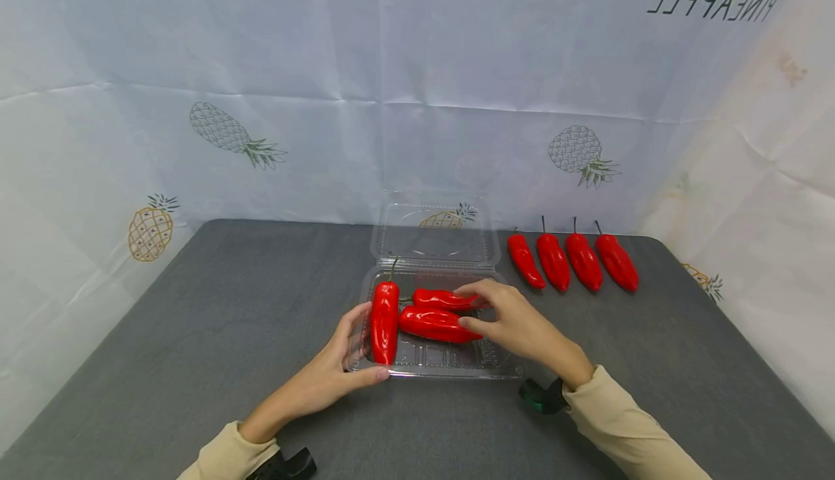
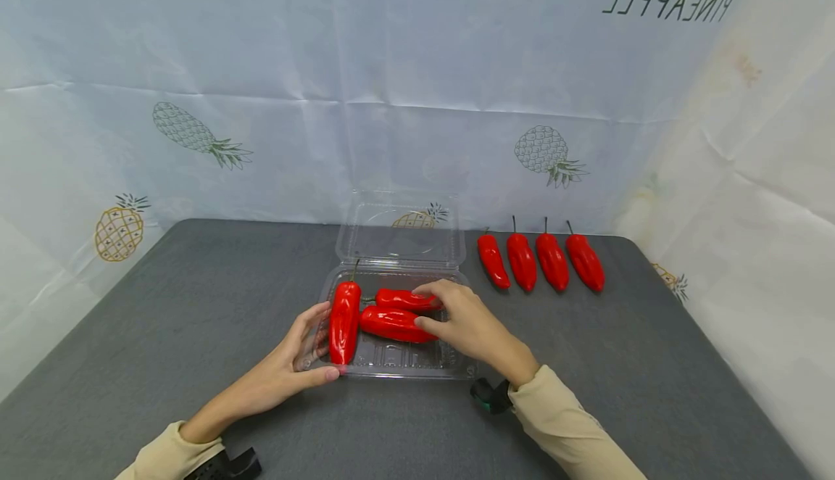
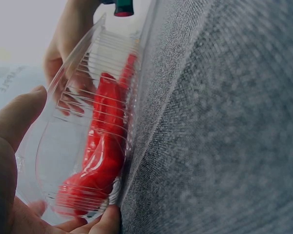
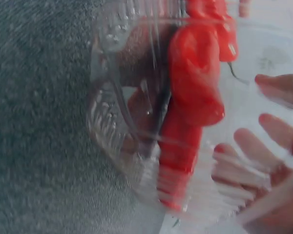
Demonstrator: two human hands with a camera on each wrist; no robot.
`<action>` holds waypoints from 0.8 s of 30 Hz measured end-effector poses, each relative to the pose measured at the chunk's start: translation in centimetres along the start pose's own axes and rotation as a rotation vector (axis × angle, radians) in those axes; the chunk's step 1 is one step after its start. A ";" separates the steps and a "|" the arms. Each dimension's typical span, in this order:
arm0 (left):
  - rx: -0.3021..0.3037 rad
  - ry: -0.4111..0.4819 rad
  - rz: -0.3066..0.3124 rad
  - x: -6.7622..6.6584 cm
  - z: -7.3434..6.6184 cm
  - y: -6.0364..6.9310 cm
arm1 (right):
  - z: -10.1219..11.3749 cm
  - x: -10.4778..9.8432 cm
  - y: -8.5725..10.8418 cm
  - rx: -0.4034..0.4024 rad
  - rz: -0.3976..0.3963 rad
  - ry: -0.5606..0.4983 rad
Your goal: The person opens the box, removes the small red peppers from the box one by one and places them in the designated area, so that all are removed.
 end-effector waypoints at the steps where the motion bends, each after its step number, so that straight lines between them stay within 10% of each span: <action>1: 0.001 0.000 0.001 0.0 0.0 0.0 | 0.0 0.1 0.0 0.003 0.004 0.007; 24: -0.015 0.008 0.004 0.1 0.1 0.0 | 0.2 3.1 -1.4 -0.057 0.095 0.112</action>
Point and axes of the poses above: each hand's wrist, its own y-axis away from the middle knuckle, its own x-axis out of the palm, z = x × y, the point moved 4 cm from there along -y, towards the middle knuckle, and after that the axes turned 13 degrees about -y, right-handed, at the moved point
